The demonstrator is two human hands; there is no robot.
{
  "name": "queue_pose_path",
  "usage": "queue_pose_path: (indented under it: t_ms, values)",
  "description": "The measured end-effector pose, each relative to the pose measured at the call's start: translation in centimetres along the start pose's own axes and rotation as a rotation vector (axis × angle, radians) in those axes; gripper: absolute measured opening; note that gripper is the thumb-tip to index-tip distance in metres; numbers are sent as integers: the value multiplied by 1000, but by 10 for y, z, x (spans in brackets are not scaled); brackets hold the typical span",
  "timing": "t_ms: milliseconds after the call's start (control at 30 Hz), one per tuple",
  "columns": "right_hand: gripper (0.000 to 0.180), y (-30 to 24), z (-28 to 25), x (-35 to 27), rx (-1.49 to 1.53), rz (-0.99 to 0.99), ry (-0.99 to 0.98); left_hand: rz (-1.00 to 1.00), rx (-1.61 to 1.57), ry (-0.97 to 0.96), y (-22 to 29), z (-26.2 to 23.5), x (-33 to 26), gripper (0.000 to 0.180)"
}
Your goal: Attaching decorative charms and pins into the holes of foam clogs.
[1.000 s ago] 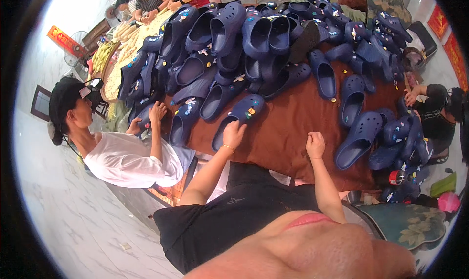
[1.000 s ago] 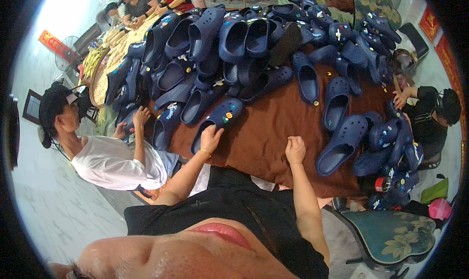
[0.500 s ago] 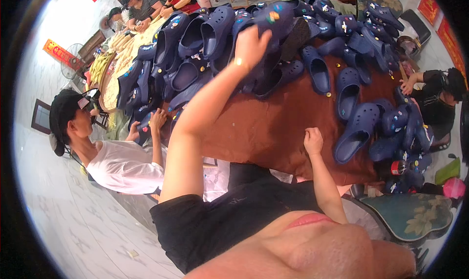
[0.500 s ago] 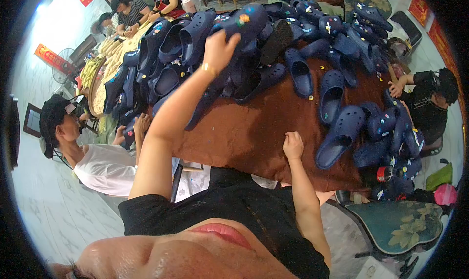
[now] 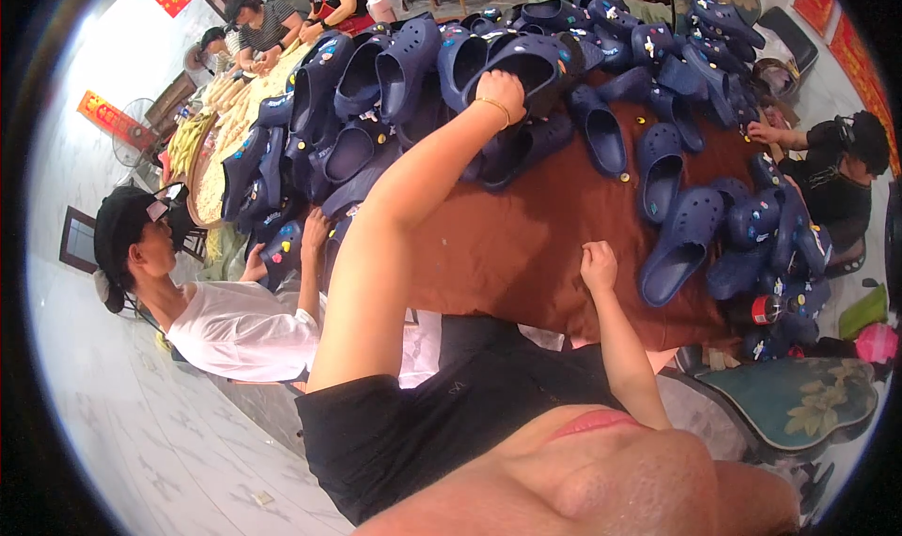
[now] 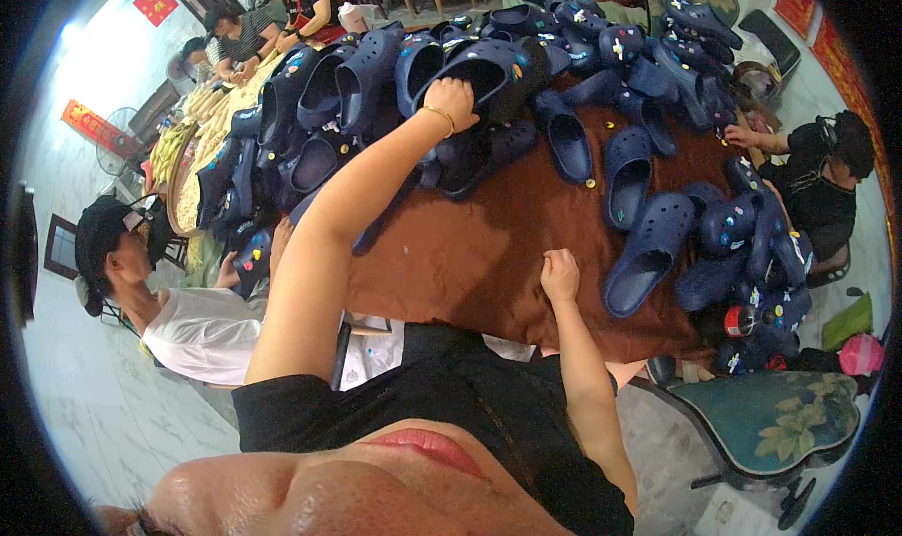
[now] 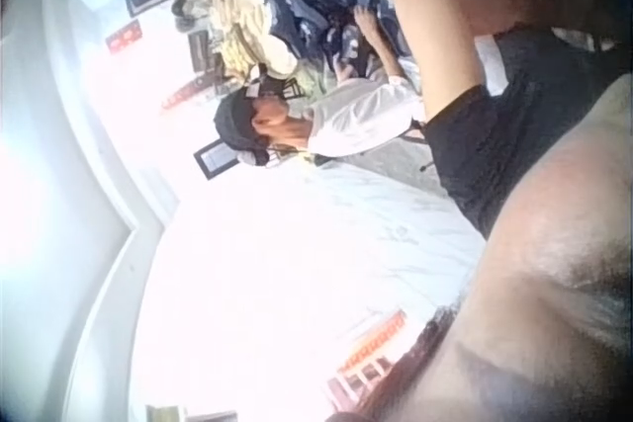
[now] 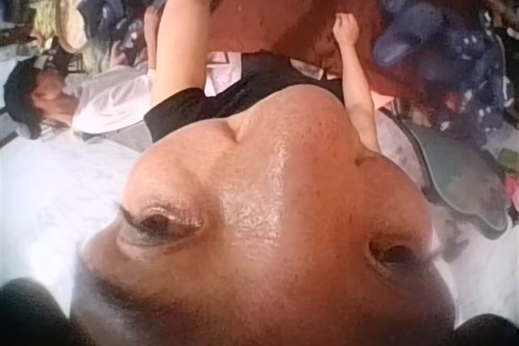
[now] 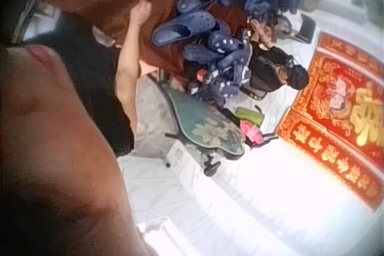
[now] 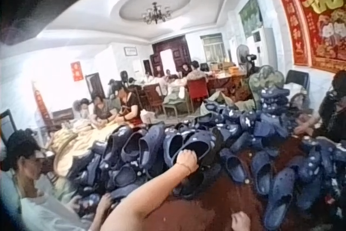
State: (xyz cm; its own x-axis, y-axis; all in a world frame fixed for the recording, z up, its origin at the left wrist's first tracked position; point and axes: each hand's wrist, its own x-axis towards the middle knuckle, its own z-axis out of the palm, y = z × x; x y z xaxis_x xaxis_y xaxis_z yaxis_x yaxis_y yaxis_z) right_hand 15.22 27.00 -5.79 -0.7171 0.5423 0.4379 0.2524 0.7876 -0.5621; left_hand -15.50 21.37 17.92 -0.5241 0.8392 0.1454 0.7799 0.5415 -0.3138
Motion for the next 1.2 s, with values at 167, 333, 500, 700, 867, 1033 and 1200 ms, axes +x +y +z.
queue_pose_path:
  t_ms: [167, 333, 500, 700, 867, 1033, 1200]
  values:
    - [6, -5, -4, 0, 19, 22, 16, 47, -30, 86, 4, 7, 4, 15]
    - [5, -5, -5, -4, -5, 21, 35, 83, 2, 246, -1, -12, 10, 15]
    - [8, -4, -6, -4, 29, 34, -17, -190, 49, 482, -25, -25, 49, 15]
    - [5, -6, -4, -1, 10, 7, 41, -310, 77, 425, -52, -20, 68, 31]
    - [5, -4, -4, 0, 28, -1, 48, -172, 129, 381, -47, -14, 53, 47]
    - [5, -3, -4, -2, 33, -8, 49, -85, -7, 555, -52, -17, 29, 58]
    - [5, -5, -4, -3, 42, 0, 45, -85, -133, 653, -75, -24, -15, 60]
